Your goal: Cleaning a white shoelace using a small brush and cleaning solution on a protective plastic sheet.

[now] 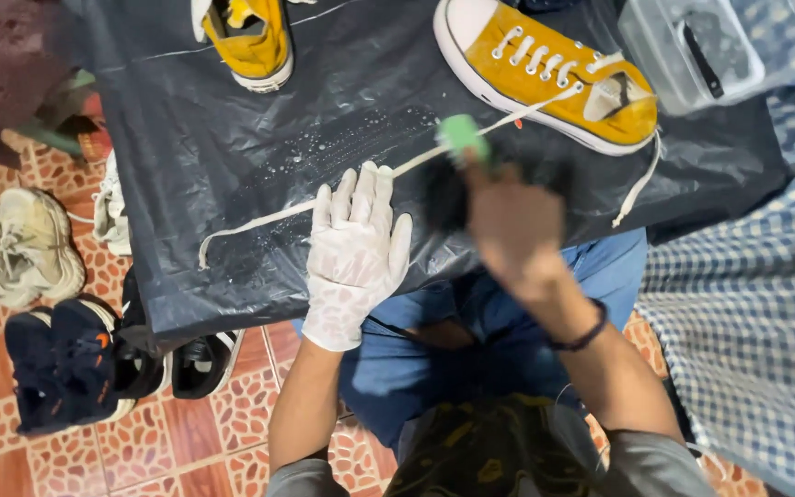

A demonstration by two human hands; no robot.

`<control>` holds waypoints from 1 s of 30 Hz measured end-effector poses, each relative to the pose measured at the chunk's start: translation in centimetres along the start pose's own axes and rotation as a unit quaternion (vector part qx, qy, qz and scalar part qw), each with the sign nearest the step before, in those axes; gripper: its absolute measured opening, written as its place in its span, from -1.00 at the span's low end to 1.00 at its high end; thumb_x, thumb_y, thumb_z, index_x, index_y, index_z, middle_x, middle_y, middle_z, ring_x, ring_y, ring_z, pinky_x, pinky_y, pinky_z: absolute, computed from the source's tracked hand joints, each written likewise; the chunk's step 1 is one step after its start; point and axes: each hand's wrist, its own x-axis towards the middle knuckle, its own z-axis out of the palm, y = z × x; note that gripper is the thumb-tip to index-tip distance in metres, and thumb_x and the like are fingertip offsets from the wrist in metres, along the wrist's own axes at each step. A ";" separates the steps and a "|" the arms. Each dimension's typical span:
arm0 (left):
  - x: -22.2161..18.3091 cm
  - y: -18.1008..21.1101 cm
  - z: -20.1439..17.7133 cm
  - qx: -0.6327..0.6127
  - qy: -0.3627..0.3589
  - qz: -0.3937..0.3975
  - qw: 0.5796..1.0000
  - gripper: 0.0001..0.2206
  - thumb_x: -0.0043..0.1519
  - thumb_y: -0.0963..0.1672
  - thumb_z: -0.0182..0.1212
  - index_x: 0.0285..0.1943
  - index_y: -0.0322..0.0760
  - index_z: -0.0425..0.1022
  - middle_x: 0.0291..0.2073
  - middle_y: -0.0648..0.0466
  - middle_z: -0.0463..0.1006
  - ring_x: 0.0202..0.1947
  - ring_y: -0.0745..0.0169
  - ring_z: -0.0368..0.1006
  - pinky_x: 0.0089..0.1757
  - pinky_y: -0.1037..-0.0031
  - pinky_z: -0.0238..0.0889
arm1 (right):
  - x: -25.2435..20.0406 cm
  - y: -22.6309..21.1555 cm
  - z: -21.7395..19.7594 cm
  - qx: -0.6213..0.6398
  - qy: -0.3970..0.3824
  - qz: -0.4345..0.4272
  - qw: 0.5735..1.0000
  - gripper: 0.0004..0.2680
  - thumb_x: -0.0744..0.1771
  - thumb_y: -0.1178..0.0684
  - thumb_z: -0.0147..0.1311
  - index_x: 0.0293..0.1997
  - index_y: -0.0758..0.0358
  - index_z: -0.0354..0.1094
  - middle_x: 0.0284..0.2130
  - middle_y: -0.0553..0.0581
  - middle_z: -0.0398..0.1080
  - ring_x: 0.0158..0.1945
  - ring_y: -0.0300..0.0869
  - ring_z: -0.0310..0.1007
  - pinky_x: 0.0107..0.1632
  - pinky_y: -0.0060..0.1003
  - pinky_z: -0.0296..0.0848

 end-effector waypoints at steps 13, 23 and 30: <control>-0.1 0.1 0.0 -0.003 -0.008 -0.007 1.000 -0.44 0.42 0.08 -0.19 0.51 -0.28 0.24 0.38 -0.11 0.33 0.39 -0.12 0.19 0.33 -0.01 -0.12 | 0.7 1.3 0.9 -0.045 0.128 0.001 0.991 -0.59 0.34 0.08 -0.12 0.41 -0.05 0.25 -0.22 0.26 0.46 -0.40 0.27 0.61 -0.40 0.14 0.55; 0.0 0.1 0.2 0.006 0.000 0.000 1.000 -0.45 0.43 0.09 -0.20 0.49 -0.27 0.28 0.35 -0.10 0.36 0.38 -0.10 0.21 0.33 0.01 -0.12 | -1.2 -1.8 3.9 -0.124 0.248 -0.056 0.959 -0.58 0.28 0.06 0.01 0.32 -0.15 0.33 -0.34 0.05 0.42 -0.55 -0.01 0.58 -0.53 -0.09 0.50; 0.5 0.3 -0.1 0.002 -0.005 0.002 1.000 -0.44 0.42 0.08 -0.20 0.51 -0.28 0.25 0.37 -0.10 0.34 0.38 -0.11 0.21 0.32 -0.01 -0.09 | -0.7 0.9 -0.7 -0.050 0.127 0.033 0.990 -0.56 0.31 0.03 -0.01 0.41 -0.06 0.24 -0.17 0.26 0.46 -0.35 0.29 0.61 -0.37 0.14 0.54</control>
